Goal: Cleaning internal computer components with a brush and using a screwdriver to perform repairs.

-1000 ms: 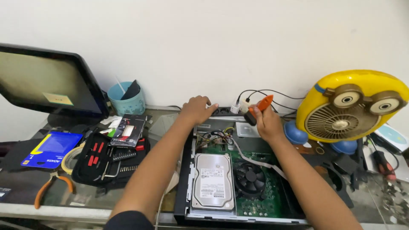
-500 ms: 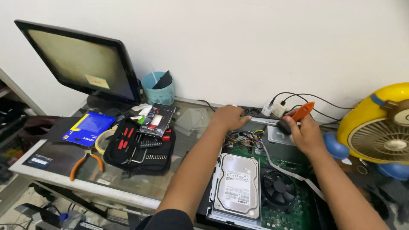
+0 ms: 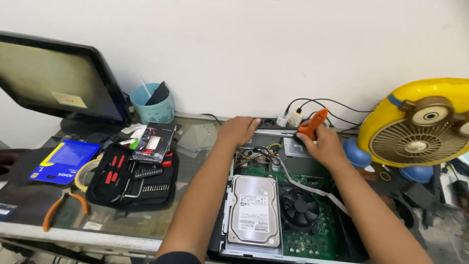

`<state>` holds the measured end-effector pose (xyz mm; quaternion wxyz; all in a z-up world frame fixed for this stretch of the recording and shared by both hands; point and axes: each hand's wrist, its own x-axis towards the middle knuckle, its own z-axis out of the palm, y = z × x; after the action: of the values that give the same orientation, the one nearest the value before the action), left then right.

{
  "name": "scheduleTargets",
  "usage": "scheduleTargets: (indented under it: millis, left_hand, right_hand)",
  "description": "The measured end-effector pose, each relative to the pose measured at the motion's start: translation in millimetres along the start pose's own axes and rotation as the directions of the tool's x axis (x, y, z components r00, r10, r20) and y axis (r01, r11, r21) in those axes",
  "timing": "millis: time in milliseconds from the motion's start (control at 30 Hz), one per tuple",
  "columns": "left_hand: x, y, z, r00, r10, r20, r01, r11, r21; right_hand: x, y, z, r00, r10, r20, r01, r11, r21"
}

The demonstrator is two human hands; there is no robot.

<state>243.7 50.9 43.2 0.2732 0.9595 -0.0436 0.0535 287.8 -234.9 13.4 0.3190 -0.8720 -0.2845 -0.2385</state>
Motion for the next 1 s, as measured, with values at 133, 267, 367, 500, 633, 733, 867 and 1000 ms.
scheduleTargets:
  millis: [133,267,367,500,633,733,867,1000]
  left_hand:
    - [3.6,-0.7,1.2,1.0,0.009,0.027,-0.01,1.0,0.029]
    - [-2.1,4.4,-5.6,0.999,-0.025,0.031,0.024,0.998,0.051]
    - [-1.7,7.4,-3.0,0.999,-0.03,0.025,0.029,0.999,0.043]
    - [-2.9,8.2,-5.5,1.0,-0.029,0.006,0.029,0.998,0.051]
    - [-3.0,6.0,-0.3,0.999,-0.044,0.01,0.044,0.998,0.048]
    - [0.2,9.5,-6.4,0.999,-0.042,0.028,0.04,0.997,0.064]
    - [0.6,8.2,-4.6,0.998,-0.057,0.041,0.054,0.996,0.068]
    - [-5.3,8.2,-4.9,0.999,-0.042,0.026,0.041,0.999,0.027]
  right_hand:
    - [-2.1,-2.7,-2.5,1.0,0.014,0.013,-0.014,1.0,-0.004]
    - [-4.1,-9.4,-2.6,0.998,0.019,0.055,-0.025,0.993,0.114]
    - [-4.5,1.6,-7.6,0.988,0.06,0.141,-0.098,0.954,0.283]
    - [1.3,5.1,-11.4,0.999,0.031,0.037,-0.039,0.972,0.234]
    - [-7.0,-13.2,-10.8,0.998,0.012,0.061,-0.018,0.995,0.101]
    - [-3.3,-26.3,-14.5,0.995,0.003,0.1,-0.015,0.992,0.126]
    - [-4.9,-38.8,-17.2,0.992,-0.057,0.112,0.053,0.998,0.037]
    - [-3.0,-37.0,-16.2,0.989,-0.076,0.124,0.075,0.997,0.017]
